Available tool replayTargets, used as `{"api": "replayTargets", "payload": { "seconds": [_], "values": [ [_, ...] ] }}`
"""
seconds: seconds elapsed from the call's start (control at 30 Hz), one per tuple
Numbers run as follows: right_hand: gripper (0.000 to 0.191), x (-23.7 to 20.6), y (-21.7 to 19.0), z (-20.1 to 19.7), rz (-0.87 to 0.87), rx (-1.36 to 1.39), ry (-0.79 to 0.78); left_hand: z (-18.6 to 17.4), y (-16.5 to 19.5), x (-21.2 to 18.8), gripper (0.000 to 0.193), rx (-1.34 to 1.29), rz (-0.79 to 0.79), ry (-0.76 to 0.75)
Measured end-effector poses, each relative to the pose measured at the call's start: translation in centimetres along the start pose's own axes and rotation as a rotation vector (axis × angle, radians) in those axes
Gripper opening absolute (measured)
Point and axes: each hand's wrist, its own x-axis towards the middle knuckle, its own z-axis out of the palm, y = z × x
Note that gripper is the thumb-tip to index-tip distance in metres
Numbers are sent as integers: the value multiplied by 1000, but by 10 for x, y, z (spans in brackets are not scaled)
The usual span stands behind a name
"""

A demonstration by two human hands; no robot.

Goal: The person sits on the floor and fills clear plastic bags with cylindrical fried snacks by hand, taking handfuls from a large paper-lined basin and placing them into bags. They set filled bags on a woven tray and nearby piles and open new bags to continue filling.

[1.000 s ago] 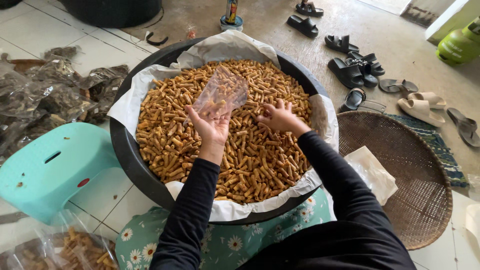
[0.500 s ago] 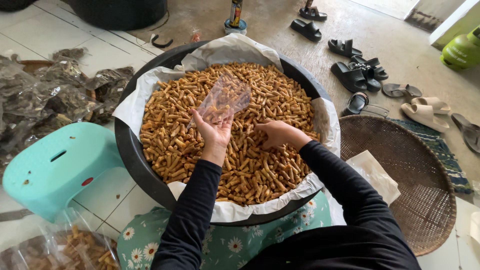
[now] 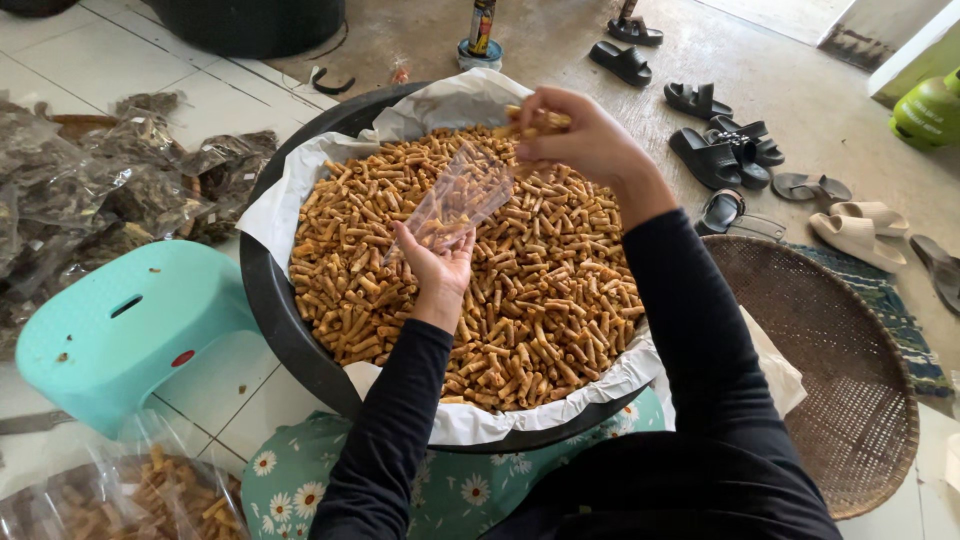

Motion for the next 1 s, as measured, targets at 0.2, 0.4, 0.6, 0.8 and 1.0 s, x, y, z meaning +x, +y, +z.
{"api": "replayTargets", "payload": {
  "seconds": [0.2, 0.4, 0.6, 0.8, 1.0],
  "values": [
    [25, 27, -8, 31, 13, -496, -274, -4, 1, 2, 89, 23, 24, -72],
    [21, 19, -11, 31, -18, -474, -144, -9, 5, 11, 96, -28, 98, -103],
    [16, -1, -18, 32, -218, 40, -116, -9, 17, 15, 100, -163, 95, -122],
    [15, -35, 26, 26, -190, 32, 272, 6, 56, -10, 65, -187, 135, -93],
    [14, -68, 128, 36, 16, -175, 326, -4, 186, -114, 50, -247, -140, -779]
  ]
}}
